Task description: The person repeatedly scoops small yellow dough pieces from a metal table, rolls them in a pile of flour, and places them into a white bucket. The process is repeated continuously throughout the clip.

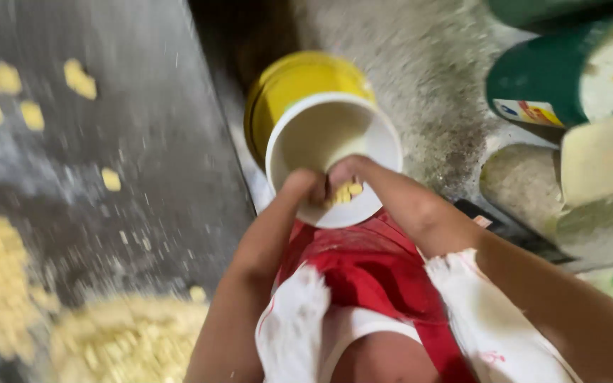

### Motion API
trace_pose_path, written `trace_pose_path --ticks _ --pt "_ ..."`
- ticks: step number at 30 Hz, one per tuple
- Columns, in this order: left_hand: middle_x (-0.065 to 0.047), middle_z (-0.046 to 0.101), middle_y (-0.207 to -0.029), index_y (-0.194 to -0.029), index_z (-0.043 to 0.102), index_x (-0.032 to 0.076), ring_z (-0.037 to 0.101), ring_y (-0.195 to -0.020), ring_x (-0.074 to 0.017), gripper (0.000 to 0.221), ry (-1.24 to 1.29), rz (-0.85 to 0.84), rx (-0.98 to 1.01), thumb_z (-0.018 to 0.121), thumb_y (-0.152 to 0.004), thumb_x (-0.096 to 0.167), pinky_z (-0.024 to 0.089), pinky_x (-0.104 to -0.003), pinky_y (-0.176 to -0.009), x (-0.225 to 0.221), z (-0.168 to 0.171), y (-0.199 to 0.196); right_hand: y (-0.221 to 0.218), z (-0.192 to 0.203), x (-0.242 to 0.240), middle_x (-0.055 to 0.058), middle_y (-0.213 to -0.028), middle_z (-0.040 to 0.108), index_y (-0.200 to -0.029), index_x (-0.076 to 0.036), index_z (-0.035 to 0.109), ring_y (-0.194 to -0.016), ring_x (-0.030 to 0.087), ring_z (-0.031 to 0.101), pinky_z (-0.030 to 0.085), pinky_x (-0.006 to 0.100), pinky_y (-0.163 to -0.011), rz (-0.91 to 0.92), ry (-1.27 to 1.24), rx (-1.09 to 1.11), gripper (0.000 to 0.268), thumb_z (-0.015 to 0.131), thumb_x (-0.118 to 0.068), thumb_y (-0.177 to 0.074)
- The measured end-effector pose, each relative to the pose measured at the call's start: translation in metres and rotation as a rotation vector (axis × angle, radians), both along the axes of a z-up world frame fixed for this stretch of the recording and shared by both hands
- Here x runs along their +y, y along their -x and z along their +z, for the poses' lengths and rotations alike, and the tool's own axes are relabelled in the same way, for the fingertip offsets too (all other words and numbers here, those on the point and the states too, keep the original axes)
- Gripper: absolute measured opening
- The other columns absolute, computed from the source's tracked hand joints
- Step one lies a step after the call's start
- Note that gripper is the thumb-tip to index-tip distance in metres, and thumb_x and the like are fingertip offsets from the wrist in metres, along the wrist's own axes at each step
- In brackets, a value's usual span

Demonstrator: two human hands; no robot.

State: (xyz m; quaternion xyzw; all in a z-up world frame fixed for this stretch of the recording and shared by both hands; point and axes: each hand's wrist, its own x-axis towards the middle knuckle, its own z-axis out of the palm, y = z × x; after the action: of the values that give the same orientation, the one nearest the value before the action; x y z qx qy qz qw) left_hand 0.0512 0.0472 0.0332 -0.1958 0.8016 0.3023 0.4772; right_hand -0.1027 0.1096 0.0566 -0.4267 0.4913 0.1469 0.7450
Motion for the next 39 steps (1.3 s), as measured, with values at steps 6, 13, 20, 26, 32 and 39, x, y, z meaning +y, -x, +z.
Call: trace_pose_path --ticks 6,13,20,26,32,39 --pt "-0.021 0.076 -0.104 -0.111 0.078 0.011 0.071 -0.095 -0.0384 0.043 -0.050 -0.005 0.258 0.079 -0.073 0.032 0.056 -0.046 -0.086 -0.011 0.060 -0.007 -0.005 0.034 0.022 0.010 -0.087 0.074 -0.102 -0.005 0.074 -0.070 0.021 0.070 0.058 0.036 -0.057 -0.465 -0.135 -0.212 0.025 0.083 -0.005 -0.078" --pt "-0.011 0.074 -0.090 -0.115 0.059 0.002 0.073 -0.072 -0.0218 0.050 -0.133 0.760 0.454 0.081 -0.077 0.023 0.059 -0.036 -0.059 -0.034 0.133 -0.001 0.006 0.057 0.032 0.005 -0.108 0.070 -0.123 -0.016 0.059 -0.092 0.018 0.072 0.064 0.040 -0.068 -1.335 -0.153 -0.566 0.043 0.073 -0.008 -0.083" --pt "-0.014 0.068 -0.086 -0.115 0.066 0.000 0.059 -0.062 -0.0167 0.032 -0.190 0.962 0.617 0.077 -0.088 0.015 0.049 -0.031 -0.052 -0.048 0.144 0.005 0.006 0.051 0.013 0.012 -0.101 0.070 -0.120 -0.008 0.062 -0.082 0.024 0.071 0.060 0.040 -0.060 -1.436 0.042 -0.754 0.037 0.078 -0.017 -0.088" --pt "-0.013 0.073 -0.092 -0.115 0.063 0.000 0.067 -0.076 -0.0153 0.043 0.119 0.805 0.705 0.082 -0.077 0.006 0.056 -0.028 -0.064 -0.030 0.148 0.003 0.011 0.039 0.001 0.009 -0.093 0.071 -0.115 -0.011 0.064 -0.070 0.020 0.068 0.055 0.036 -0.052 -1.244 0.113 -0.552 0.036 0.081 -0.020 -0.084" --pt "-0.010 0.071 -0.100 -0.116 0.063 0.004 0.071 -0.081 -0.0199 0.029 -0.287 1.569 0.708 0.071 -0.089 0.009 0.061 -0.035 -0.063 -0.026 0.122 -0.015 0.018 0.031 0.006 0.008 -0.094 0.073 -0.119 -0.007 0.063 -0.076 0.020 0.073 0.060 0.036 -0.055 -1.330 0.068 -0.782 0.044 0.081 -0.014 -0.079" --pt "-0.003 0.070 -0.102 -0.108 0.069 0.012 0.068 -0.087 -0.0169 0.021 -0.195 1.568 0.645 0.077 -0.089 0.017 0.057 -0.032 -0.064 -0.022 0.124 -0.013 0.017 0.025 0.008 0.014 -0.089 0.073 -0.123 -0.003 0.066 -0.067 0.025 0.073 0.060 0.037 -0.051 -1.299 0.255 -0.756 0.048 0.081 -0.007 -0.077"
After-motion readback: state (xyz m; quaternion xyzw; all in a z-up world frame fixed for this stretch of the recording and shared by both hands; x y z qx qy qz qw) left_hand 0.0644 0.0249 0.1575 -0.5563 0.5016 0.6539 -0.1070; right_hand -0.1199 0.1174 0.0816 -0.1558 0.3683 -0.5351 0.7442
